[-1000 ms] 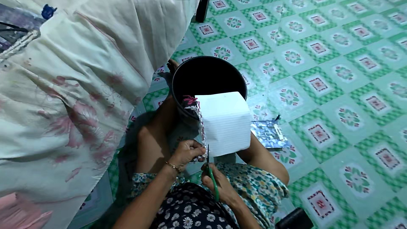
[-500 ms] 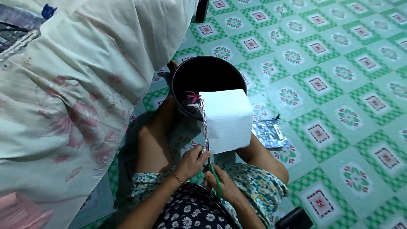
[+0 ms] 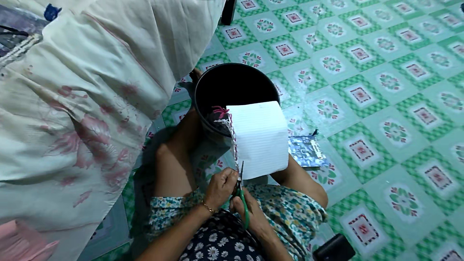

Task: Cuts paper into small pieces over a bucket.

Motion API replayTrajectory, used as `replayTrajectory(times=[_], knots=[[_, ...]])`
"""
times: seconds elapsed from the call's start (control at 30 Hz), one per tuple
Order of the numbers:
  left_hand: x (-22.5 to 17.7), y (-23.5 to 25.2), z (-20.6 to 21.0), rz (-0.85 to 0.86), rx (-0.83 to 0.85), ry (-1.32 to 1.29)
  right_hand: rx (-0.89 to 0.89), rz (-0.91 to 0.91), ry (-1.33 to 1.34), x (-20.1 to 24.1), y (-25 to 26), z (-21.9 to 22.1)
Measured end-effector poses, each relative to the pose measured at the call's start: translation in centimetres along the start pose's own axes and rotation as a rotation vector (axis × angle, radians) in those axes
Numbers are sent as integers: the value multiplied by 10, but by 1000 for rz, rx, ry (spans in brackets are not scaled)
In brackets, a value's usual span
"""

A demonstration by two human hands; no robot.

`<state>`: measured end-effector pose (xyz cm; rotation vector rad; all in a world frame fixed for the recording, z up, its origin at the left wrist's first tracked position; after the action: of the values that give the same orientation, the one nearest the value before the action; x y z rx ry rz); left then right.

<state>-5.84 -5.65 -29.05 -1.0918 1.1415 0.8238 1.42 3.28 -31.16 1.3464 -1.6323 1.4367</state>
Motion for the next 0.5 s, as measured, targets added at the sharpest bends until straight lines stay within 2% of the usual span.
replayTrajectory(times=[0.13,0.27,0.4,0.5], knots=[[-5,0,1,48,-15,-61,-150,-33,-11,2,0,-8],[-1,0,-1,-4,-5,-86,-188,-71,8,0,1,-13],[-4,-2,-1,44,-13,172,-96,-34,-134,-4,5,-11],[-18,0,-5,232,-126,385,-49,-13,-222,-4,5,-7]])
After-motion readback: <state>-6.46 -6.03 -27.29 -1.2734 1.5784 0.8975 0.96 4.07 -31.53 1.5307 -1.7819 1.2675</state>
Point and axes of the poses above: each hand's wrist, its own y-axis towards the middle knuckle, its own z-axis out of the palm, x = y × z, the point moved 10 cm from there along y, towards the middle knuckle, and after that the axes turned 7 degrees about -y, right-handed, at the moved point
